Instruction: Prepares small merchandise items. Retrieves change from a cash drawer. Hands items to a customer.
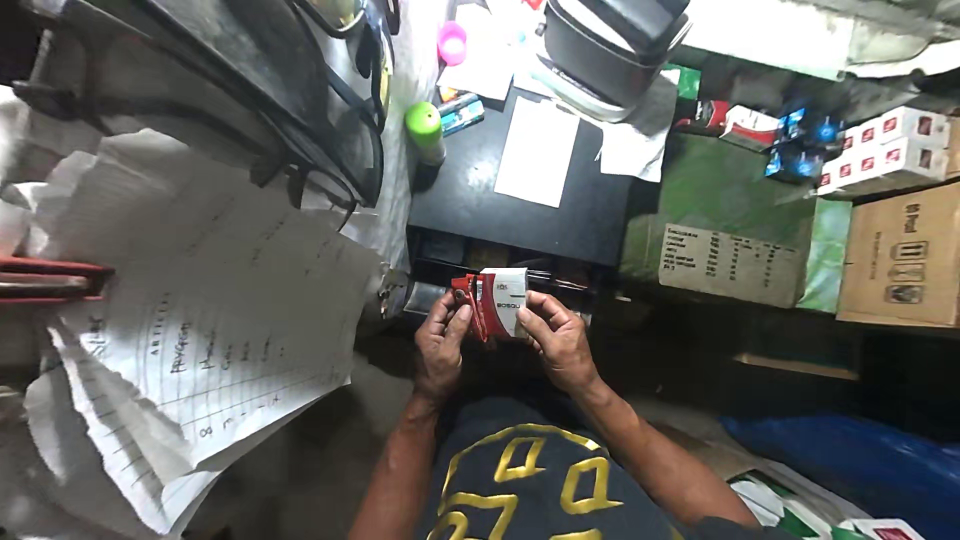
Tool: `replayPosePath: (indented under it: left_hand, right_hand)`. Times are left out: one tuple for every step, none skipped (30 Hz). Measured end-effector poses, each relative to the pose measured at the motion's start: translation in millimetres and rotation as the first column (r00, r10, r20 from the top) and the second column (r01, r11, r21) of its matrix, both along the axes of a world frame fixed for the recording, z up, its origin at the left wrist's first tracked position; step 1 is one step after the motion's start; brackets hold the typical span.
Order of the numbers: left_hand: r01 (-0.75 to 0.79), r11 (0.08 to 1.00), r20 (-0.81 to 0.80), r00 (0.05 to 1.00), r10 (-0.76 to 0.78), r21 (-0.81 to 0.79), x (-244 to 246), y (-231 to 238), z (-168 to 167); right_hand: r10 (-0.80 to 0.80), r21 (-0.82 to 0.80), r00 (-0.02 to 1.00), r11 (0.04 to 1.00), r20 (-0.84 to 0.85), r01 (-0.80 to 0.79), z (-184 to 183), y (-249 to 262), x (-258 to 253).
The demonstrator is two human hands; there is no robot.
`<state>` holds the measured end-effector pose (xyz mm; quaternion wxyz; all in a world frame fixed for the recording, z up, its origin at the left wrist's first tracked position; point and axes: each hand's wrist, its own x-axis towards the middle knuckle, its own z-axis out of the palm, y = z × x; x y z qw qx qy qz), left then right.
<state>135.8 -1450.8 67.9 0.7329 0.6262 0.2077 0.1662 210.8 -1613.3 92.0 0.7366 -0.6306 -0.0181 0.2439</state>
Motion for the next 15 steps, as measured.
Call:
replayPosePath:
  left_hand:
    - [0.003, 1.000, -0.003, 1.000, -0.003, 0.007, 0, 0, -1]
    - [0.010, 1.000, -0.006, 1.000, -0.010, 0.015, 0, -1, -1]
    - [0.012, 1.000, -0.010, 1.000, -0.011, 0.027, 0, -1, -1]
    - [0.011, 0.999, -0.015, 1.000, -0.011, 0.035, 1, -3, -2]
    - [0.013, 0.999, -0.024, 1.000, -0.012, 0.037, 1, -4, -2]
    - [0.021, 0.999, -0.036, 0.999, -0.020, 0.032, 2, -5, -2]
    - [0.027, 0.999, -0.046, 0.999, -0.025, 0.027, 2, -6, -3]
    - [0.027, 0.999, -0.048, 0.998, -0.026, 0.021, 2, -7, -4]
    - [0.028, 1.000, -0.045, 0.999, -0.027, 0.013, 3, -8, -5]
    - [0.028, 1.000, -0.041, 0.999, -0.028, 0.004, 3, -9, -5]
    - [0.032, 0.999, -0.034, 0.999, -0.033, -0.007, 4, -10, -5]
    - [0.038, 0.999, -0.031, 0.999, -0.039, -0.018, 4, -10, -4]
    - [0.044, 0.999, -0.029, 0.999, -0.045, -0.030, 4, -11, -4]
    - [0.048, 0.998, -0.028, 0.998, -0.049, -0.042, 4, -12, -3]
    - [0.051, 0.997, -0.024, 0.998, -0.052, -0.054, 4, -12, -3]
  right_hand:
    - [0.008, 0.001, 1.000, 1.000, -0.002, -0.008, 1, -1, 1]
    - [0.015, 0.002, 1.000, 1.000, 0.000, -0.015, 1, -2, 2]
    - [0.023, 0.001, 1.000, 1.000, 0.003, -0.023, 1, -2, 4]
    - [0.029, -0.001, 1.000, 1.000, 0.008, -0.029, 1, -3, 5]
    - [0.030, -0.012, 0.999, 0.999, 0.017, -0.030, 1, -4, 5]
    - [0.030, -0.027, 0.999, 0.999, 0.028, -0.029, 1, -4, 5]
    - [0.031, -0.033, 0.999, 0.999, 0.032, -0.030, 1, -4, 5]
    - [0.034, -0.031, 0.999, 0.999, 0.030, -0.033, 2, -4, 6]
    - [0.036, -0.023, 0.999, 0.999, 0.026, -0.035, 2, -5, 6]
    - [0.037, -0.014, 0.999, 0.999, 0.022, -0.037, 2, -6, 7]
    - [0.038, -0.011, 0.999, 0.999, 0.020, -0.038, 3, -6, 8]
    - [0.039, -0.010, 0.999, 0.999, 0.018, -0.039, 3, -7, 9]
    - [0.041, -0.008, 0.999, 0.999, 0.017, -0.041, 4, -8, 10]
    - [0.044, -0.009, 0.999, 0.999, 0.019, -0.044, 4, -9, 11]
    - [0.048, -0.010, 0.999, 0.999, 0.021, -0.048, 5, -10, 11]
